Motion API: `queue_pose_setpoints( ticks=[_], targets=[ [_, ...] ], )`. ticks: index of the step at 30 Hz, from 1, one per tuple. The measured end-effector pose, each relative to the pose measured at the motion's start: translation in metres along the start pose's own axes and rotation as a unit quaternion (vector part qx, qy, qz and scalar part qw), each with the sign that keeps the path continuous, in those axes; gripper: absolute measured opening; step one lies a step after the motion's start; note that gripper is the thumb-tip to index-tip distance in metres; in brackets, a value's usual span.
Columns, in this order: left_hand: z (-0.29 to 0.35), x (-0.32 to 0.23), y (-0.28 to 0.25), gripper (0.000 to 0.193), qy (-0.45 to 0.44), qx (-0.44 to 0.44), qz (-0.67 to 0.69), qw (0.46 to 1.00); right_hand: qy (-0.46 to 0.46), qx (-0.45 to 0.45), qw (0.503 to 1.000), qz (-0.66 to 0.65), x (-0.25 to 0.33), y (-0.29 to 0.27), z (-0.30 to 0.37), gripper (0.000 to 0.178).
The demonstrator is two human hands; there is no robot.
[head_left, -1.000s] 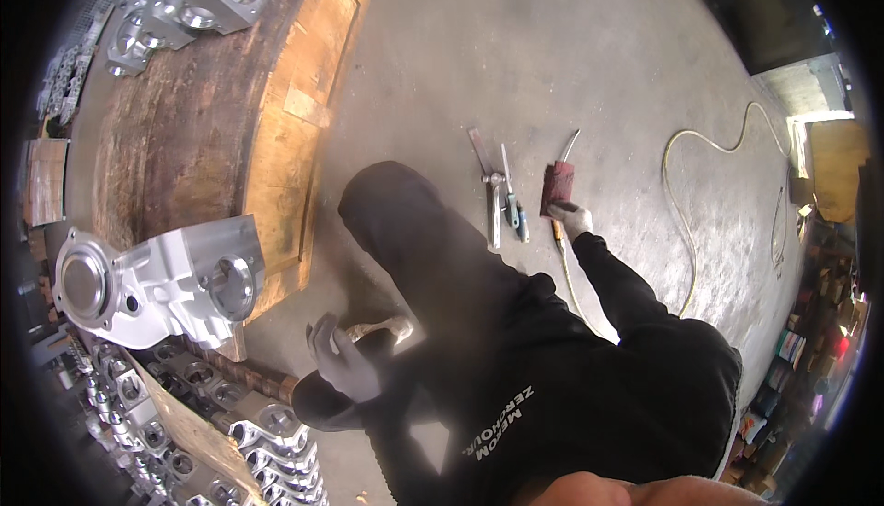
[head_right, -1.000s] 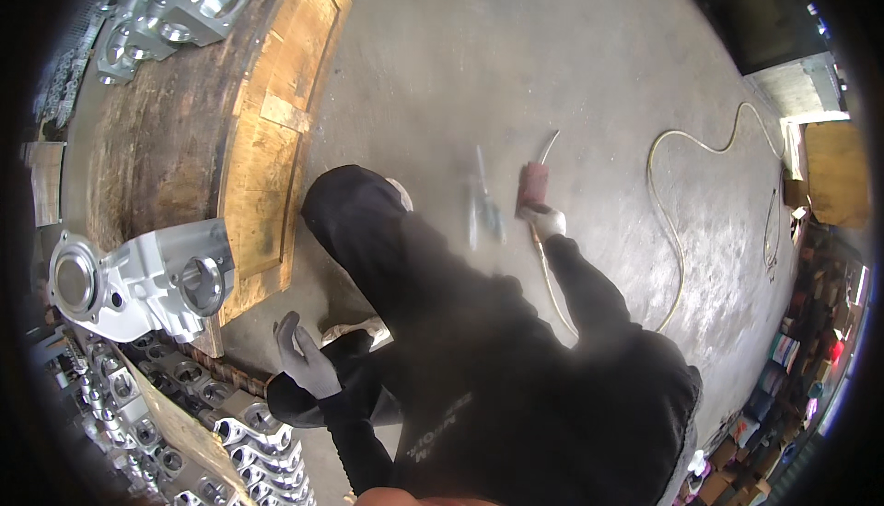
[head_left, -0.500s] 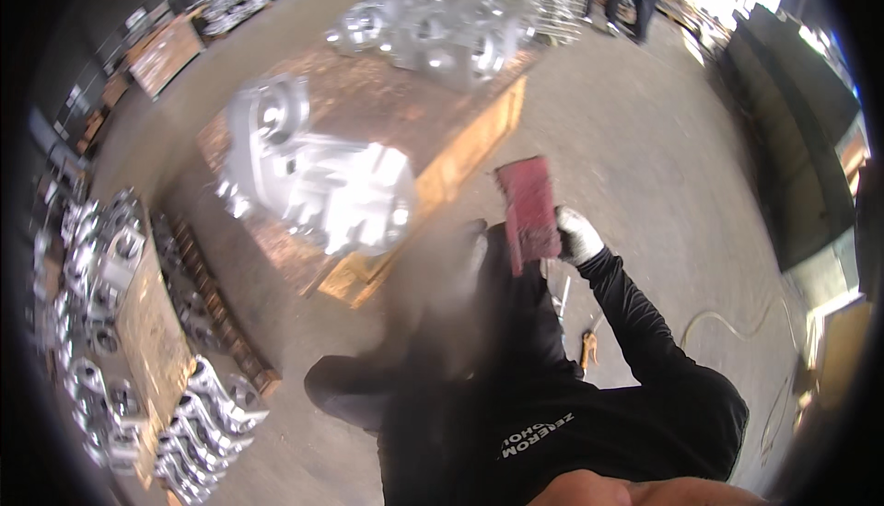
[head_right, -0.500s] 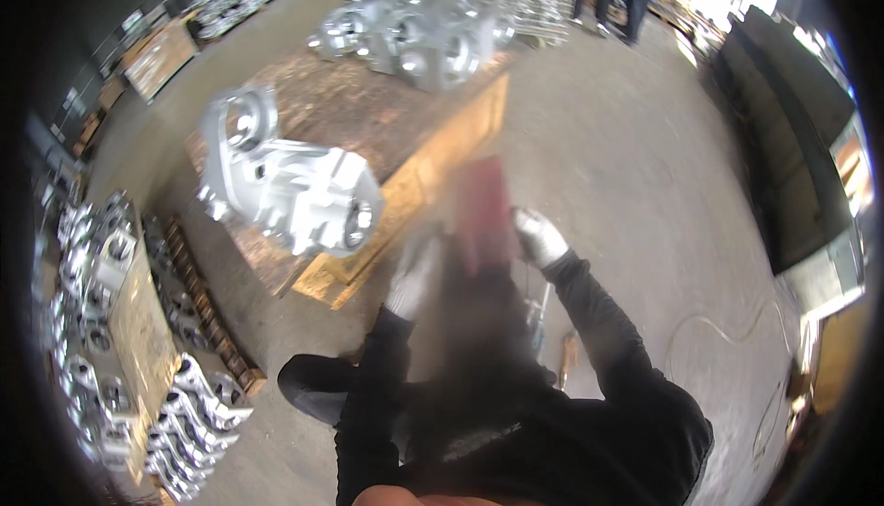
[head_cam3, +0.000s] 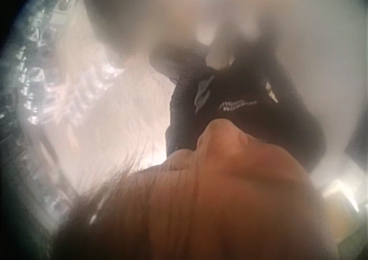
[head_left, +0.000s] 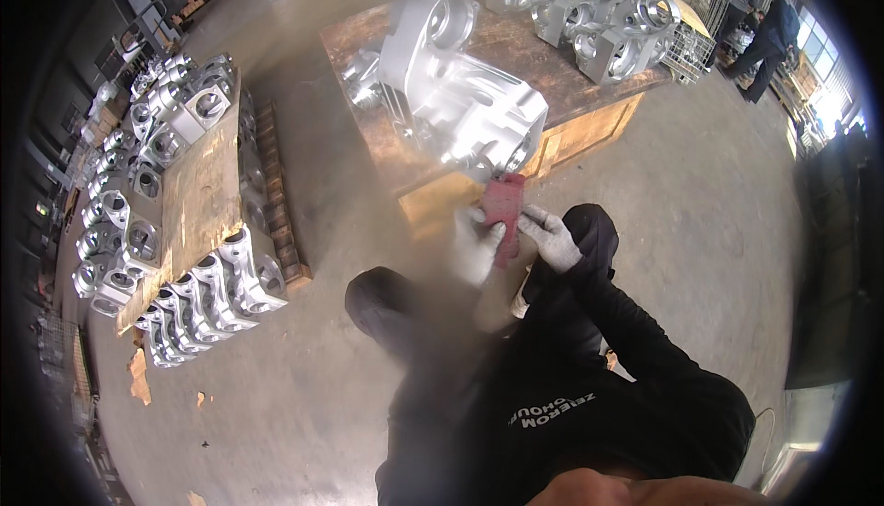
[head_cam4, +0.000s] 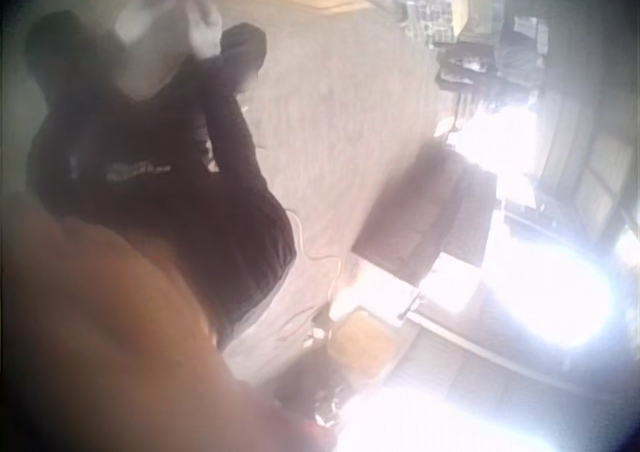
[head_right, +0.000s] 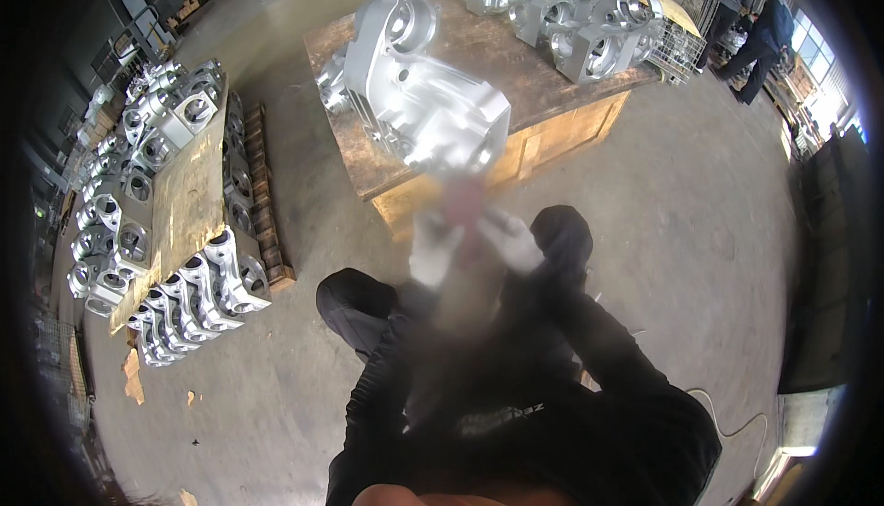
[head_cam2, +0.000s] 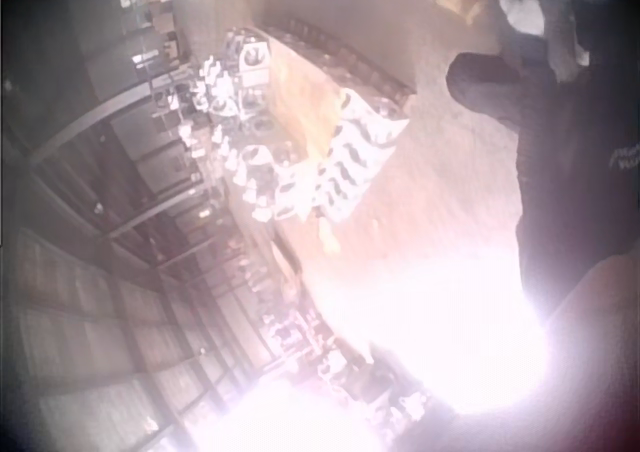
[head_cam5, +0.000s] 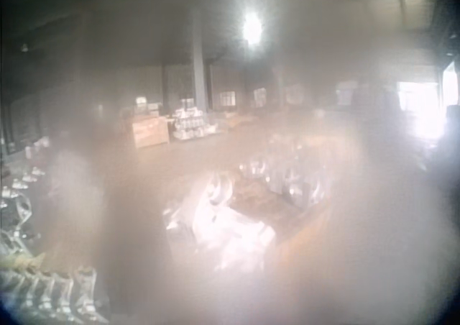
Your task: The person uses a wire brush and a sanding block to deburr and smooth a metal casting on a wooden workbench. They rotate the part to treat different surfaces, then place it on a pallet with other finished parts.
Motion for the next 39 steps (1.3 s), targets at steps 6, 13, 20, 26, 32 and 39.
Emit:
queue_pose_setpoints(
  ticks=[6, 13, 20, 26, 32, 39],
  targets=[
    [-0.003, 0.024, 0.034, 0.029, -0.043, 0.030, 0.310, 0.949, -0.016, -0.007, 0.997, -0.076, 0.012, 0.024, 0.014, 0.065],
    [-0.004, -0.008, 0.058, 0.021, -0.123, 0.150, 0.204, 0.960, -0.031, -0.072, 0.979, -0.189, 0.029, 0.002, 0.025, 0.067],
    [-0.036, -0.130, 0.010, 0.015, 0.283, -0.128, -0.228, 0.923, -0.260, -0.242, 0.814, 0.460, 0.109, -0.050, 0.024, 0.057],
    [-0.118, -0.172, 0.025, 0.031, 0.316, -0.179, -0.404, 0.840, -0.503, -0.083, 0.630, 0.586, 0.110, -0.026, -0.010, 0.053],
    [-0.187, -0.204, 0.097, 0.032, 0.418, 0.035, -0.505, 0.754, -0.451, 0.061, 0.623, 0.636, 0.083, -0.056, -0.064, 0.053],
    [-0.210, -0.177, 0.122, 0.026, 0.423, 0.066, -0.565, 0.705, -0.446, -0.210, 0.758, 0.426, 0.118, -0.018, -0.024, 0.043]
  ],
)
Point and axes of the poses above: each hand's wrist, its own z-axis away from the middle knuckle, its own y-axis out of the palm, x = y × z, the point moved 9 cm from there along -z, towards the middle knuckle, and after that the axes turned 4 degrees about -z, right-handed, at the moved point
